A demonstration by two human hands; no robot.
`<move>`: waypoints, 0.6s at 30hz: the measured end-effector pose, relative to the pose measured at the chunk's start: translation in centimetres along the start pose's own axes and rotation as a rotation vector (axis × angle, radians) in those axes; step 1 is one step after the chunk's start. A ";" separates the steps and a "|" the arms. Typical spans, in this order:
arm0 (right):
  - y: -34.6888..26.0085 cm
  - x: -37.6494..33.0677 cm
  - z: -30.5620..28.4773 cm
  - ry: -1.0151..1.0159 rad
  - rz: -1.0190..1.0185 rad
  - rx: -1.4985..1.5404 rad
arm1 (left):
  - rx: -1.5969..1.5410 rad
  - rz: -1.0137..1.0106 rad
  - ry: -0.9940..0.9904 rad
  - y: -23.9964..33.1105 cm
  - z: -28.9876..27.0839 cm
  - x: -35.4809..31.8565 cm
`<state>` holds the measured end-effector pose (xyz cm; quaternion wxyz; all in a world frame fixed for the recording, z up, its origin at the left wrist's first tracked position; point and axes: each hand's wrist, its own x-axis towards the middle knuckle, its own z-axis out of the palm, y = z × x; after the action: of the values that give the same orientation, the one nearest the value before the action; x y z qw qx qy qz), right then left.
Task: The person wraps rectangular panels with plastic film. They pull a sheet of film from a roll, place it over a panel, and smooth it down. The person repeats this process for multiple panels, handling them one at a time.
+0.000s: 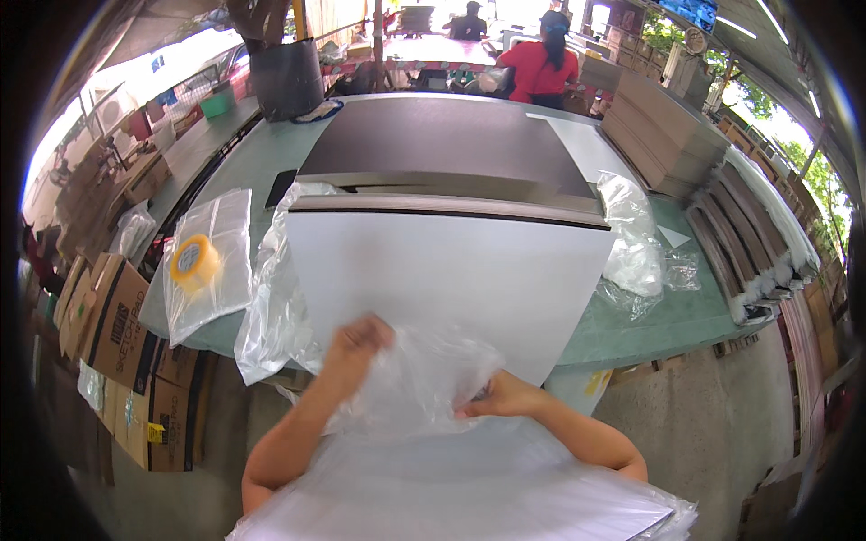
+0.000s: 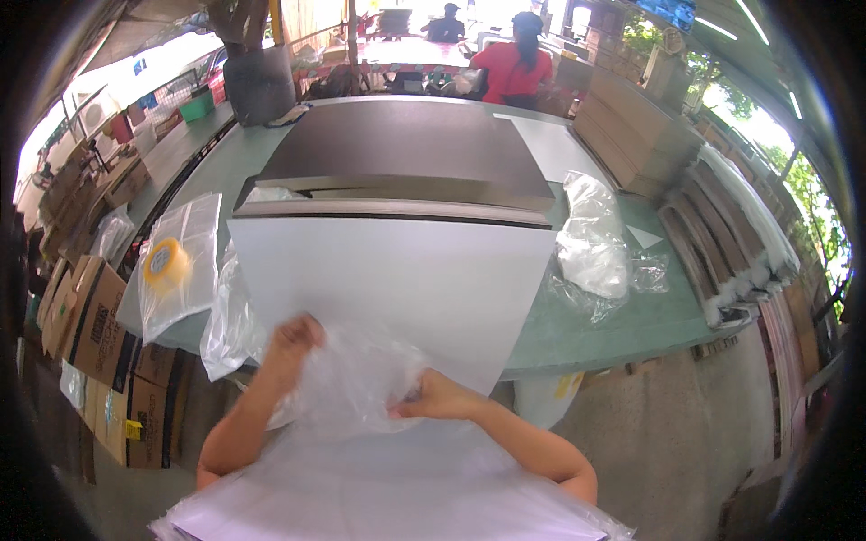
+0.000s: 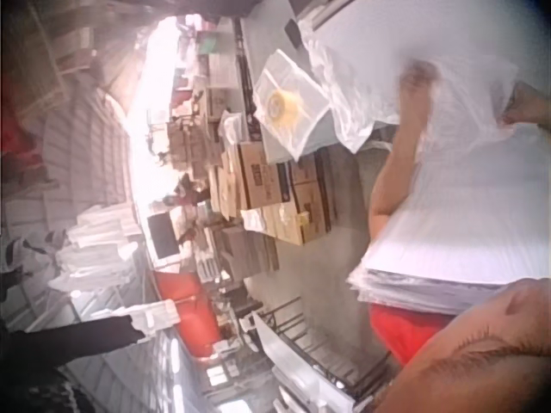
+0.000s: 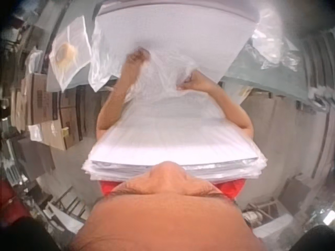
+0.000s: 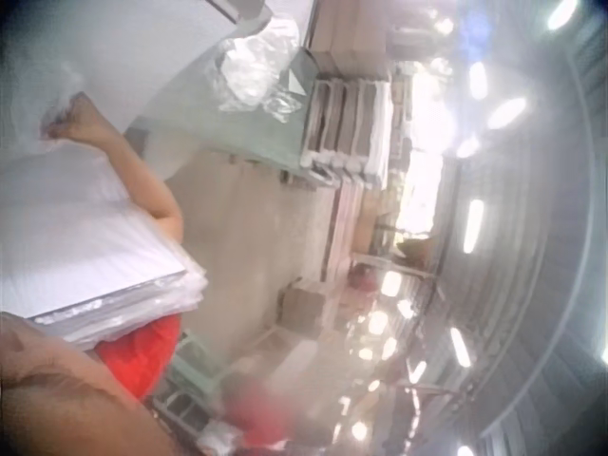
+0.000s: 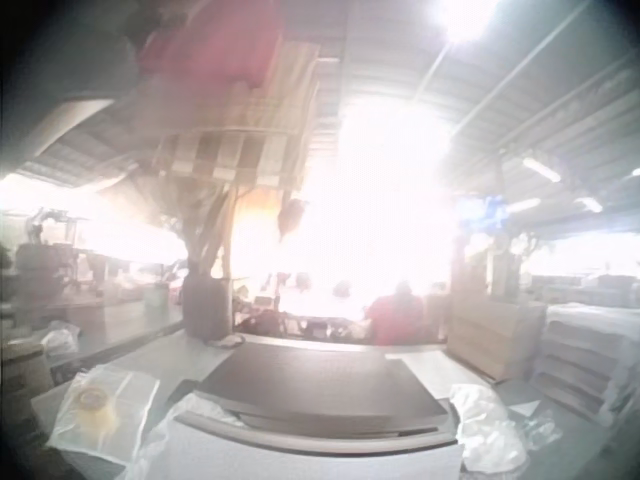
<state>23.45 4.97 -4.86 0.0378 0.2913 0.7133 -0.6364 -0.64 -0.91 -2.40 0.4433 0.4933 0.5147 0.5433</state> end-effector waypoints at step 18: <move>-2.2 1.6 1.9 0.373 -0.178 0.492 | 0.454 0.105 -0.449 4.4 4.1 -1.8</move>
<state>20.53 3.68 -3.94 -0.2208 0.3400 0.5553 -0.7261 3.79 -2.57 1.75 0.3960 0.7130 0.4859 0.3142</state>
